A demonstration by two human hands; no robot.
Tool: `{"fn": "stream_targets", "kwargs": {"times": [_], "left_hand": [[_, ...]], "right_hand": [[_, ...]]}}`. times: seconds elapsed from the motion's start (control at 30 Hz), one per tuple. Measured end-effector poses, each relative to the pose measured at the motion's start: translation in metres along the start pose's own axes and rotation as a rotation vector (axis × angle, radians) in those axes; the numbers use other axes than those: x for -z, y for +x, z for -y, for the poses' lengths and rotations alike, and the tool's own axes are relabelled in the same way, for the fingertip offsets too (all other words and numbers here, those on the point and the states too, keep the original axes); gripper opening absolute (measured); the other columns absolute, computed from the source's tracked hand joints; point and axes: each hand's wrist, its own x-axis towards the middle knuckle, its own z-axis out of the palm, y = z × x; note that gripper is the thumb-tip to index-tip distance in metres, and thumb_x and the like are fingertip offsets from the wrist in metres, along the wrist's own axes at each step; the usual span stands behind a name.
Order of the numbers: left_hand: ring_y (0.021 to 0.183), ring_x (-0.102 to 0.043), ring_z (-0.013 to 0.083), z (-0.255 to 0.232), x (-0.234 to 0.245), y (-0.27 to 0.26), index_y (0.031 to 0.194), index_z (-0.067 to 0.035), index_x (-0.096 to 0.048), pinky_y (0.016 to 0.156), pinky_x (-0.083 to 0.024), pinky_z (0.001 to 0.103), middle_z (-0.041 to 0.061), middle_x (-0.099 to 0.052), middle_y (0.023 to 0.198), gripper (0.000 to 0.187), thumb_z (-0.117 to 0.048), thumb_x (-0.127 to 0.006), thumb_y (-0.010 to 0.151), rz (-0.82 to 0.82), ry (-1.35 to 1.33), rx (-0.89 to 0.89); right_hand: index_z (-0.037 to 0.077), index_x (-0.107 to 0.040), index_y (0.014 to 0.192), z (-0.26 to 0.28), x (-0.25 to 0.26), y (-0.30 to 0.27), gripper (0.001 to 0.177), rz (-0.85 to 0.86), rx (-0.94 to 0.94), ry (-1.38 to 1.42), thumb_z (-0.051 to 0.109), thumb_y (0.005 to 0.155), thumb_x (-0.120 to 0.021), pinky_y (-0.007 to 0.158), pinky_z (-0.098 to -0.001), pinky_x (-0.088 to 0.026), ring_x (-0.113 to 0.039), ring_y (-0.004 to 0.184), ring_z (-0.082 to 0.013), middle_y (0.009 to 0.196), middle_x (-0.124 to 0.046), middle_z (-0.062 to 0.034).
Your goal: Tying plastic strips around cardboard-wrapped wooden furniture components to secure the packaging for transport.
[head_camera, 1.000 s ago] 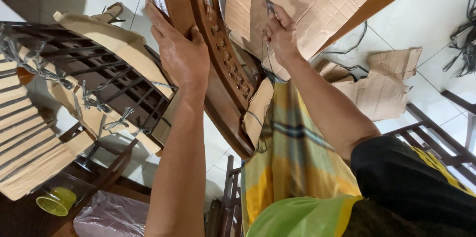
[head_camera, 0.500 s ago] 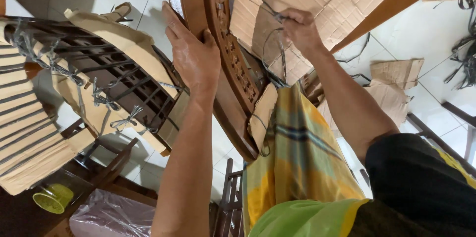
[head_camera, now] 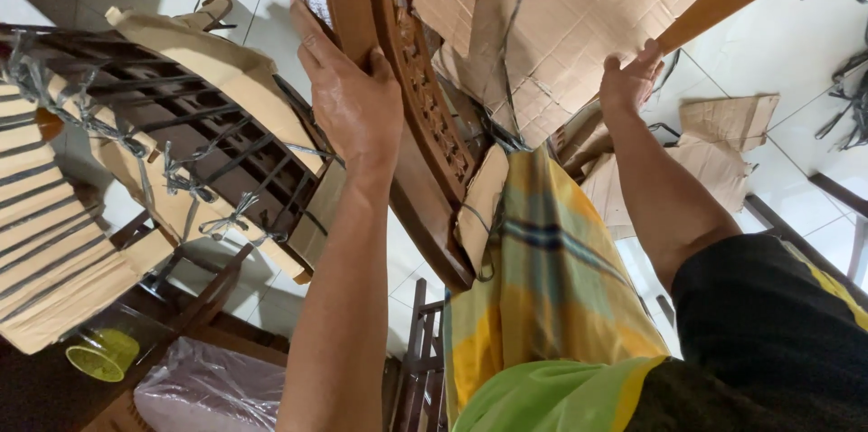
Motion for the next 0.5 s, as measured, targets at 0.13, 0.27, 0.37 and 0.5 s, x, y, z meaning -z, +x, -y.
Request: {"fn": "stream_targets", "kwargs": {"times": [0.13,0.27,0.37,0.5], "left_hand": [[0.083,-0.074,0.0245,-0.002,-0.002,0.000,0.164,-0.017,0.003,0.072,-0.067,0.034,0.016,-0.059,0.139,0.104,-0.017,-0.080,0.100,0.020,0.015,0.024],[0.094,-0.076,0.0292,0.003,-0.003,0.001,0.163,-0.016,0.005,0.082,-0.069,0.036,0.015,-0.062,0.139,0.108,-0.016,-0.082,0.099,-0.003,-0.001,0.013],[0.109,-0.074,0.0323,0.004,-0.001,0.000,0.164,-0.018,0.005,0.092,-0.068,0.039,0.014,-0.059,0.141,0.105,-0.017,-0.080,0.102,0.004,-0.020,-0.009],[0.113,-0.073,0.0322,0.003,0.000,0.001,0.163,-0.017,0.001,0.091,-0.067,0.042,0.012,-0.061,0.137,0.103,-0.018,-0.081,0.101,-0.012,0.021,-0.008]], "right_hand": [[0.020,-0.040,0.120,-0.021,-0.014,0.041,0.044,-0.118,-0.293,0.356,0.010,0.090,-0.069,0.091,-0.0412,-0.057,-0.063,0.103,-0.0225,0.114,-0.058,-0.0053],[0.017,-0.071,0.111,0.011,0.008,0.036,0.032,-0.083,-0.478,0.570,0.033,0.083,-0.078,0.103,-0.0354,-0.052,-0.069,0.107,-0.0182,0.107,-0.076,0.0032],[0.034,-0.063,0.143,0.051,0.027,0.011,0.067,0.173,-0.633,0.447,0.062,0.083,-0.069,0.113,-0.0410,-0.047,-0.037,0.147,-0.0260,0.161,-0.041,0.0060],[0.015,-0.025,0.162,0.002,0.005,0.009,0.082,0.234,-0.598,0.500,0.049,0.099,-0.066,0.046,-0.0199,-0.036,-0.044,0.069,-0.0074,0.168,-0.037,-0.0057]]}}
